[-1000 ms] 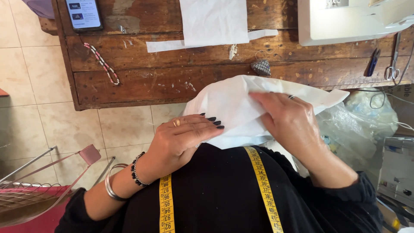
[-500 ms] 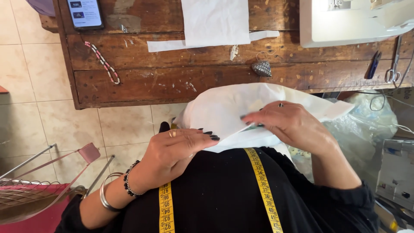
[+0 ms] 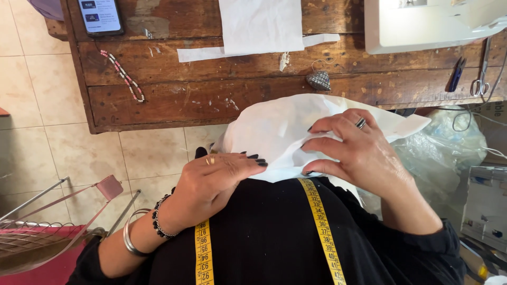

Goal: Stuffing a pillowcase with foam pieces and pinning the opening closed

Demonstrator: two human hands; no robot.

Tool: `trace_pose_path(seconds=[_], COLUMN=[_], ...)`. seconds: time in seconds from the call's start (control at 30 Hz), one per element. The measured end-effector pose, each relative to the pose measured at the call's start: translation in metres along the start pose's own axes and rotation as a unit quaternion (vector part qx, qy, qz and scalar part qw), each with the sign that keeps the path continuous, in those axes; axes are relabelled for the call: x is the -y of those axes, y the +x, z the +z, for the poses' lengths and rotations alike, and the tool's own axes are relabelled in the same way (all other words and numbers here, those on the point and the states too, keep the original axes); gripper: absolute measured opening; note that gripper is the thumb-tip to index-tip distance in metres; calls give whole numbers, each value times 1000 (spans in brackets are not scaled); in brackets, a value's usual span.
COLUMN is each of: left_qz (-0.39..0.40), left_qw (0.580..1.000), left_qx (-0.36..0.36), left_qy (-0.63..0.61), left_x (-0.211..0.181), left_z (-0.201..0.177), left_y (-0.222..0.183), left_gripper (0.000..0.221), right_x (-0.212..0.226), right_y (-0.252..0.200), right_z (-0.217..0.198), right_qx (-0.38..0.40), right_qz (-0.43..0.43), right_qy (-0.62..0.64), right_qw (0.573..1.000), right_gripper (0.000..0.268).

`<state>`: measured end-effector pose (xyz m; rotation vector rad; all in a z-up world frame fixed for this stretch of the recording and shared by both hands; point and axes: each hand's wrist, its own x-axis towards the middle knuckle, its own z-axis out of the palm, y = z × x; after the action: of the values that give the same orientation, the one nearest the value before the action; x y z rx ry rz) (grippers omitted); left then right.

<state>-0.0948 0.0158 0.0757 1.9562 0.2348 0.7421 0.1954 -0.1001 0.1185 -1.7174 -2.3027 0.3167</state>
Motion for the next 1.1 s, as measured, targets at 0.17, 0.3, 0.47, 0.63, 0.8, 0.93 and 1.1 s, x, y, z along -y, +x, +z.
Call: trace_pose_path(seconds=[0.17,0.3,0.47,0.63,0.8,0.93,1.1], left_qz=[9,11,0,-16,-1,-7,3], left_qw=[1000,1000,1000,999,998,999,1000], left_qx=[3,13,24,29,58,50,-11], left_qy=[2,8,-10,-5,-18,2,27], left_x=[2,2,2,4,3,2,-3], left_z=[3,2,0,-3,-7,-7,-6], left_y=[-3,0,1,-4,-4,-7,-11], left_gripper=[27,28,30,31,32,33,19], right_x=[6,15,-15,-33,-23,-17,7], right_y=[10,25,29,27,16,3,-11], right_z=[1,2,-6,-22,1,9,12], right_qx=[-32,20,66,126,49,16,-31], right_qz=[-31,-74,-57,-33,-10,28,55], right_qy=[37,142,142,145,158,124,128], right_qw=[998,987,986,981,986,992,990], right_gripper=[43,32,34,22,21,32,8])
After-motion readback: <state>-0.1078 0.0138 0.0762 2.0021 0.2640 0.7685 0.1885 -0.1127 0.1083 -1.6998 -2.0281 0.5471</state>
